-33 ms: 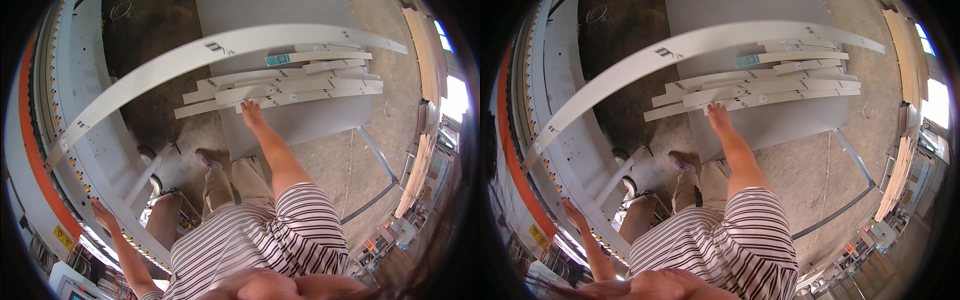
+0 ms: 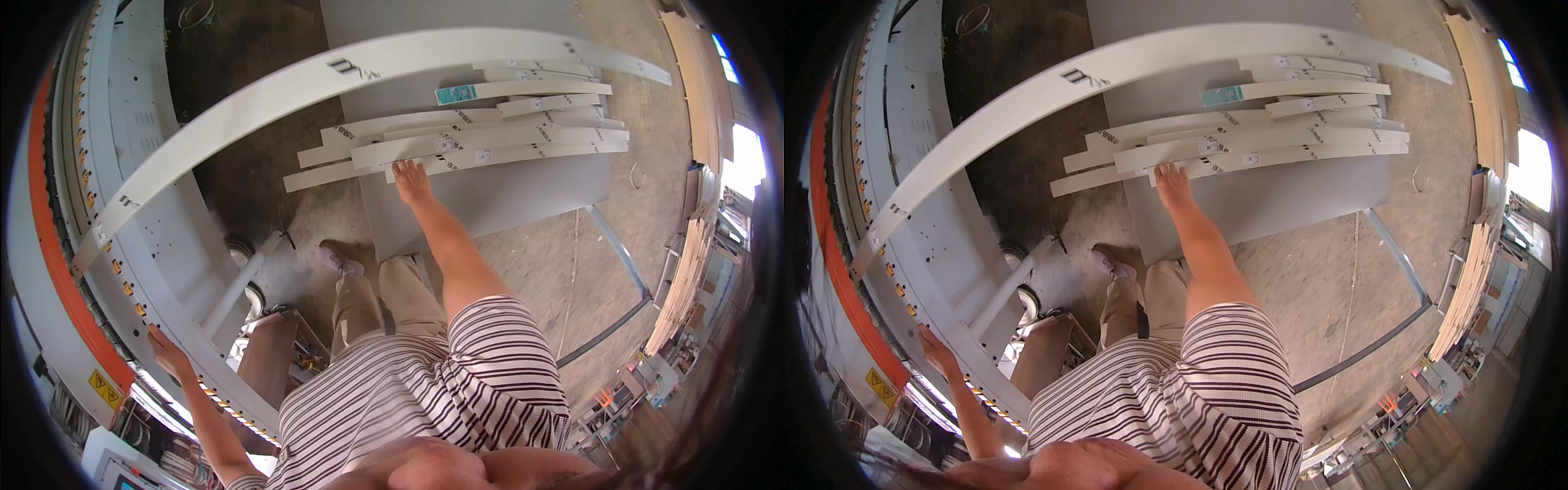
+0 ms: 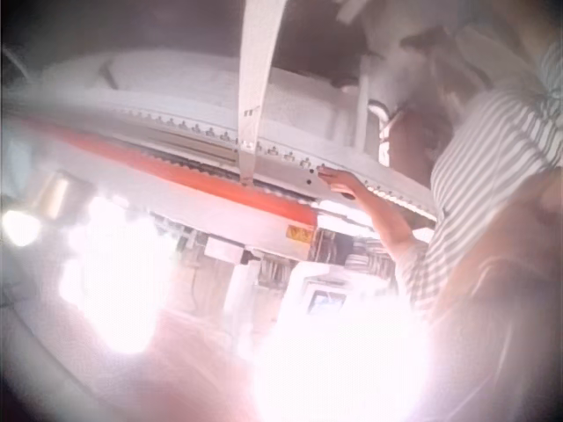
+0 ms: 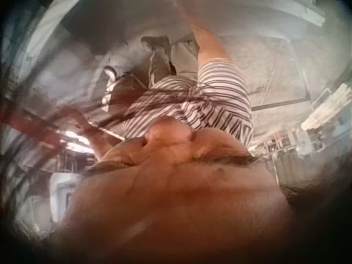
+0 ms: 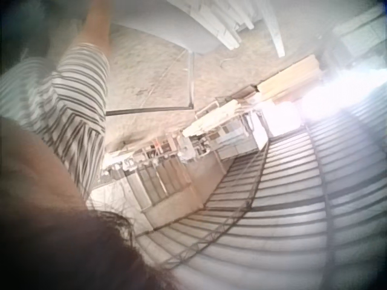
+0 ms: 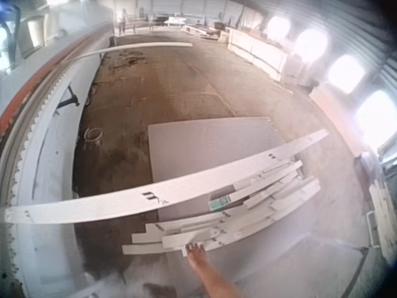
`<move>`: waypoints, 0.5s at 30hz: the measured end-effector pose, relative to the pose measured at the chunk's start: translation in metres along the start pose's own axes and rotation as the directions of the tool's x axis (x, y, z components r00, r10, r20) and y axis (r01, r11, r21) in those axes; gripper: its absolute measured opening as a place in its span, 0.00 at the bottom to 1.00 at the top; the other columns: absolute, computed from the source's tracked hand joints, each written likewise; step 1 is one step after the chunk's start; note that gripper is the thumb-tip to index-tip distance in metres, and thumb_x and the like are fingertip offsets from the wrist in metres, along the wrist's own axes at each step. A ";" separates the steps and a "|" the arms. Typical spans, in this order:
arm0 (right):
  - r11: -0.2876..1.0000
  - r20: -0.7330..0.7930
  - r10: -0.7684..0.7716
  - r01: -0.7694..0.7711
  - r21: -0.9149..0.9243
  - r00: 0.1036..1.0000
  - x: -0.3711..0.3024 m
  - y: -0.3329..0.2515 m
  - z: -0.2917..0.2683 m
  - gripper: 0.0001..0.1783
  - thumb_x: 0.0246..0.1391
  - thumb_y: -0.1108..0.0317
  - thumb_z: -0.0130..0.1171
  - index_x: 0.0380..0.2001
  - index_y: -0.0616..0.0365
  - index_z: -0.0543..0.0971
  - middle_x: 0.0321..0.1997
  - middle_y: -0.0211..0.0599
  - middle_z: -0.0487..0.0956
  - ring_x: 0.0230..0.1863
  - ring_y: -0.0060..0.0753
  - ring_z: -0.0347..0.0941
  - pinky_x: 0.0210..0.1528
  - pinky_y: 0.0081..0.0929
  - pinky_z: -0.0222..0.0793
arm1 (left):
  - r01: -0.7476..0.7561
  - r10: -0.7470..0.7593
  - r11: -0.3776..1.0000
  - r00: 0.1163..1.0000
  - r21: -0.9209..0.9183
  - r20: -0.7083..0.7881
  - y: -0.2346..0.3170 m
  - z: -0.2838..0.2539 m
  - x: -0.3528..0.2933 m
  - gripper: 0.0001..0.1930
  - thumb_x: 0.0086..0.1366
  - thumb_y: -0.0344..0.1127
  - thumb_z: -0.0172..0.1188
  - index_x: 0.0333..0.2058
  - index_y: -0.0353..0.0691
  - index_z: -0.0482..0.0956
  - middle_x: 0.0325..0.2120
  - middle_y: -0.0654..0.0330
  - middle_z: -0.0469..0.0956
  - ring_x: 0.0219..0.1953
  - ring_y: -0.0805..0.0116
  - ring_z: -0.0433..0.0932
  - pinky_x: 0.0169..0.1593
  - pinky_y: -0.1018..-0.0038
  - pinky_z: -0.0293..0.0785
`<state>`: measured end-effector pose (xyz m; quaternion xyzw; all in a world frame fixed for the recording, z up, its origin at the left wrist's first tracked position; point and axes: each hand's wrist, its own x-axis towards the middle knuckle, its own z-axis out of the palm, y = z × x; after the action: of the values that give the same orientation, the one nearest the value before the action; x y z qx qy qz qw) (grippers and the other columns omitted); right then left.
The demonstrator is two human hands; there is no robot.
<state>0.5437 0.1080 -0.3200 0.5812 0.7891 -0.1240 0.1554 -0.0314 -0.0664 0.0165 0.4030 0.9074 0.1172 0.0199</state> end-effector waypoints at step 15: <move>0.995 0.038 -0.093 0.094 -0.031 0.995 -0.026 -0.007 0.013 0.16 0.49 0.70 0.58 0.43 0.52 0.72 0.42 0.37 0.77 0.51 0.43 0.72 0.57 0.55 0.63 | 0.002 -0.003 1.000 1.000 0.022 0.027 -0.007 0.003 0.005 0.27 0.76 0.52 0.40 0.52 0.32 0.75 0.48 0.41 0.78 0.50 0.41 0.76 0.50 0.56 0.73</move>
<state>0.5456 0.0787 -0.3220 0.5385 0.8145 -0.1287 0.1734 -0.0393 -0.0664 0.0120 0.4037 0.9087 0.1019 0.0282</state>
